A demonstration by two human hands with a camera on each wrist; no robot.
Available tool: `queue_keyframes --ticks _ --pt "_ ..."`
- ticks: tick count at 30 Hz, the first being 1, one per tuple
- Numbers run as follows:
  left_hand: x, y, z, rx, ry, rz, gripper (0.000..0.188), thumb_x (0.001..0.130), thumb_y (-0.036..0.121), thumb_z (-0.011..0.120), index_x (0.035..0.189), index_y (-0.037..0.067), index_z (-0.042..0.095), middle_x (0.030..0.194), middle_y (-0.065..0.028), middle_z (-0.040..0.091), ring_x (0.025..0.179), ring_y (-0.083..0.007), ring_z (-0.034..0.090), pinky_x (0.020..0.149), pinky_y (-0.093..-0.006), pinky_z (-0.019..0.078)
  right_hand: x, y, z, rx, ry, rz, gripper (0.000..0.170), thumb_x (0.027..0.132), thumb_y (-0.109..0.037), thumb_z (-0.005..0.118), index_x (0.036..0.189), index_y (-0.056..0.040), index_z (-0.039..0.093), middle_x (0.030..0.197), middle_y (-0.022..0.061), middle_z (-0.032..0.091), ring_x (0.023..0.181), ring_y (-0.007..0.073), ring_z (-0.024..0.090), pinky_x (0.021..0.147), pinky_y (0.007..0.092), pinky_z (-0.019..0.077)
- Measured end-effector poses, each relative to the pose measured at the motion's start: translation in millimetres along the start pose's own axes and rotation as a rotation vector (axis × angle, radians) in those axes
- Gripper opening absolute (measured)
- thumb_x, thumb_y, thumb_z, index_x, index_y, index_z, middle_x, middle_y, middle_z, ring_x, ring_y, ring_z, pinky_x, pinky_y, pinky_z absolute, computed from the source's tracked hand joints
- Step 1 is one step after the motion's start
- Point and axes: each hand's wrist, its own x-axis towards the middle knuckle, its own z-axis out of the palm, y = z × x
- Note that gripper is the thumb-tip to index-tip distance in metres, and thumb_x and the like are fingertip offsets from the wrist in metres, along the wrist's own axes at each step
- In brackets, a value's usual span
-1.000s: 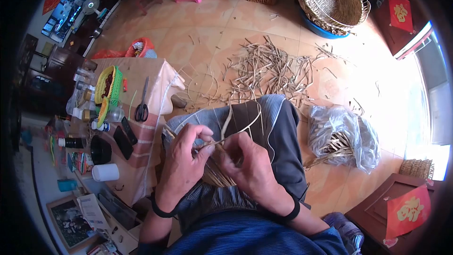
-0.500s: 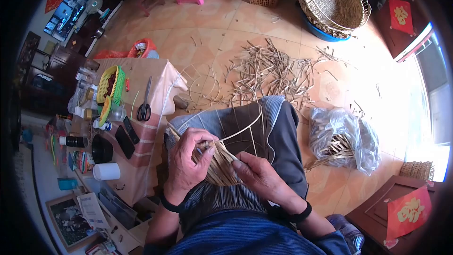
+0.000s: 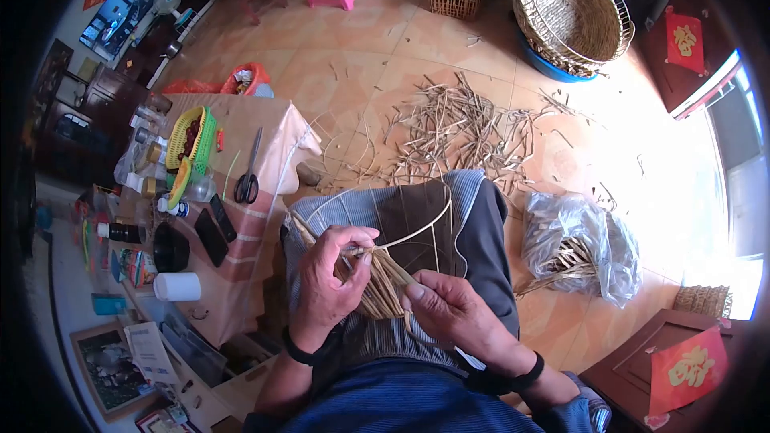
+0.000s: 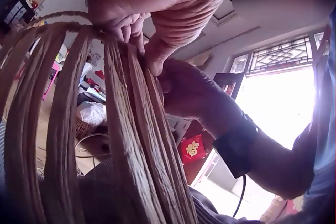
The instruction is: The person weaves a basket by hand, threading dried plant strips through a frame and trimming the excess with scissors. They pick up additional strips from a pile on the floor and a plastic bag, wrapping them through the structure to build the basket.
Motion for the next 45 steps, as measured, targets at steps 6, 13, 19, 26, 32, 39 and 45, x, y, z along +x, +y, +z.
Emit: queue_keyframes --ticks 6,13,19,26,32,39,45 --pt "8.5 7.2 -7.6 0.106 -0.037 0.07 0.033 0.093 0.002 0.082 0.123 0.004 0.069 0.109 -0.0129 0.077 0.098 -0.0323 0.079 0.085 -0.0402 0.0637 -10.8 -47.0 10.6 0.093 -0.085 0.007 0.036 0.122 -0.037 0.051 0.109 -0.0052 0.062 0.064 -0.0049 0.048 0.048 0.0044 0.041 0.048 0.0235 0.0318" --pt "5.5 0.2 3.3 0.003 0.051 -0.08 0.024 0.096 0.004 0.084 0.115 0.003 0.069 0.099 -0.0119 0.079 0.089 -0.0277 0.081 0.077 -0.0371 0.064 8.8 -76.8 -0.1 0.263 -0.155 -0.363 0.048 0.12 -0.039 0.052 0.104 0.004 0.067 0.063 0.0061 0.059 0.048 0.0135 0.054 0.049 0.0251 0.0415" --pt "10.1 1.3 5.9 -0.063 0.099 -0.226 0.032 0.096 0.002 0.085 0.117 -0.001 0.062 0.097 -0.0124 0.08 0.089 -0.0214 0.081 0.08 -0.0336 0.0634 71.9 -59.8 -24.3 -0.742 0.081 -0.539 0.029 0.106 -0.029 0.08 0.11 -0.0023 0.072 0.094 0.0023 0.073 0.084 0.0172 0.069 0.08 0.0344 0.0567" --pt "11.3 4.6 3.5 -0.076 0.07 -0.286 0.047 0.094 -0.001 0.085 0.133 -0.001 0.059 0.103 -0.0144 0.08 0.092 -0.0233 0.081 0.086 -0.035 0.0633 114.0 -58.7 -19.7 -0.53 -0.019 -0.344 0.029 0.104 -0.025 0.082 0.111 0.0035 0.078 0.085 0.0071 0.073 0.08 0.0111 0.066 0.073 0.0344 0.055" --pt "18.8 9.1 0.7 0.068 0.046 -0.148 0.049 0.092 -0.004 0.082 0.136 0.002 0.06 0.105 -0.0138 0.075 0.101 -0.0293 0.079 0.09 -0.0397 0.0637 157.1 -44.8 -47.0 -0.893 0.022 -0.217 0.03 0.095 -0.024 0.078 0.091 0.0051 0.077 0.072 0.0107 0.071 0.07 0.0143 0.067 0.065 0.0352 0.0532" --pt "24.0 8.7 -0.1 0.178 -0.064 -0.091 0.026 0.089 -0.003 0.082 0.113 0.002 0.074 0.104 -0.0134 0.077 0.095 -0.035 0.077 0.082 -0.0422 0.0602 182.5 -46.8 -53.0 -1.169 -0.236 -0.081 0.03 0.09 -0.024 0.074 0.084 0.0054 0.073 0.075 0.0187 0.072 0.066 0.0242 0.069 0.064 0.0442 0.0526" --pt "31.1 13.7 -3.4 0.166 -0.142 -0.194 0.017 0.092 -0.001 0.08 0.108 0.0 0.075 0.1 -0.0155 0.078 0.092 -0.0357 0.078 0.081 -0.0415 0.0609 161.5 -28.7 -35.1 -1.091 0.378 -0.61 0.023 0.095 -0.02 0.079 0.1 0.002 0.072 0.087 0.0192 0.072 0.08 0.0352 0.072 0.07 0.0428 0.0567"
